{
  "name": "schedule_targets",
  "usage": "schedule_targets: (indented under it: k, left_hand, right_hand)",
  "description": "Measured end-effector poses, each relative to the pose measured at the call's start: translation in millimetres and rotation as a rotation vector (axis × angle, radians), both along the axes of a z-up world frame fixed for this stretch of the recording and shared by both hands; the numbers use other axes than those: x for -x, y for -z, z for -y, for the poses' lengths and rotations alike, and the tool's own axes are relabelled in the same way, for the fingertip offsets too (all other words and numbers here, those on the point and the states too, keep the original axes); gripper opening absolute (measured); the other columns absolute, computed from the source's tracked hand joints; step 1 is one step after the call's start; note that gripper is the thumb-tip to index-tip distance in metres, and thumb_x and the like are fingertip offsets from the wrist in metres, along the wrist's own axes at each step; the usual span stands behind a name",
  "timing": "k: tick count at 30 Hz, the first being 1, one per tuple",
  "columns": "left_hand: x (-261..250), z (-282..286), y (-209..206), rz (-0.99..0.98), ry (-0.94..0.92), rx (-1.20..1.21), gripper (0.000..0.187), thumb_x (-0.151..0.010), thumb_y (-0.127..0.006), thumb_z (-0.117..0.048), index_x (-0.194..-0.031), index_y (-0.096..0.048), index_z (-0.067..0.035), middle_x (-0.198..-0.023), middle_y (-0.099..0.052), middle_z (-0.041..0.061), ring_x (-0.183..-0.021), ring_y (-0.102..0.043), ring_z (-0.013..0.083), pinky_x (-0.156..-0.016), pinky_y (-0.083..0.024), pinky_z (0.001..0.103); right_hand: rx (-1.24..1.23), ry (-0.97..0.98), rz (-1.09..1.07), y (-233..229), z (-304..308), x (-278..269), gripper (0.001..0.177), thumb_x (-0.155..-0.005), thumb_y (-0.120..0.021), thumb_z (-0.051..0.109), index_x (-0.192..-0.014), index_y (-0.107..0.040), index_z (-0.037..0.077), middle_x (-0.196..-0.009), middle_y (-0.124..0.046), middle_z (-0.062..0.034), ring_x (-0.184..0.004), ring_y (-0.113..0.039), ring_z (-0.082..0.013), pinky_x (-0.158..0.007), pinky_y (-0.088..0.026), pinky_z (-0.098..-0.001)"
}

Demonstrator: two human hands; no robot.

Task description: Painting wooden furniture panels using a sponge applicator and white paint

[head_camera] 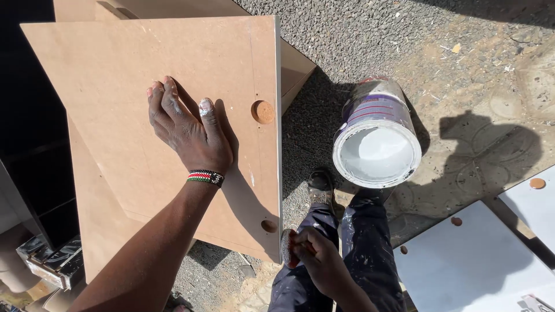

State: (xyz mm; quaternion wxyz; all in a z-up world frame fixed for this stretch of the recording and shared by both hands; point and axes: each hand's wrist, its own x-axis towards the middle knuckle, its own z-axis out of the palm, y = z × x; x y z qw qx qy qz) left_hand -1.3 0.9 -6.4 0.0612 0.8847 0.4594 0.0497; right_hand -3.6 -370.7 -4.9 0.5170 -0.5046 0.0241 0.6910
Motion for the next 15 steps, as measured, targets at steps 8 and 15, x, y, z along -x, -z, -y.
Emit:
schedule_targets:
  k: [8, 15]
  left_hand:
    - [-5, 0, -7, -0.003, -0.002, 0.007, 0.074, -0.127, -0.047, -0.041, -0.185, -0.031, 0.003, -0.188, -0.027, 0.034, -0.18, -0.026, 0.0558, -0.147, -0.02, 0.075]
    - [-9, 1, -13, 0.012, -0.017, 0.022, 0.078, -0.125, -0.053, -0.047, -0.179, -0.036, 0.007, -0.182, -0.034, 0.032, -0.176, -0.026, 0.0561, -0.144, -0.02, 0.074]
  right_hand:
    - [-0.045, 0.386, 0.352, 31, -165, -116, 0.016, -0.117, -0.062, -0.008, -0.129, -0.06, 0.002, -0.116, -0.069, -0.0099, -0.091, -0.066, -0.0128, -0.082, -0.064, -0.0312]
    - [-0.359, 0.133, 1.36, 24, -272, -324, 0.028, -0.139, -0.085, 0.003, -0.115, -0.07, -0.002, -0.093, -0.067, -0.0095, -0.071, -0.051, -0.0146, -0.06, -0.045, -0.0337]
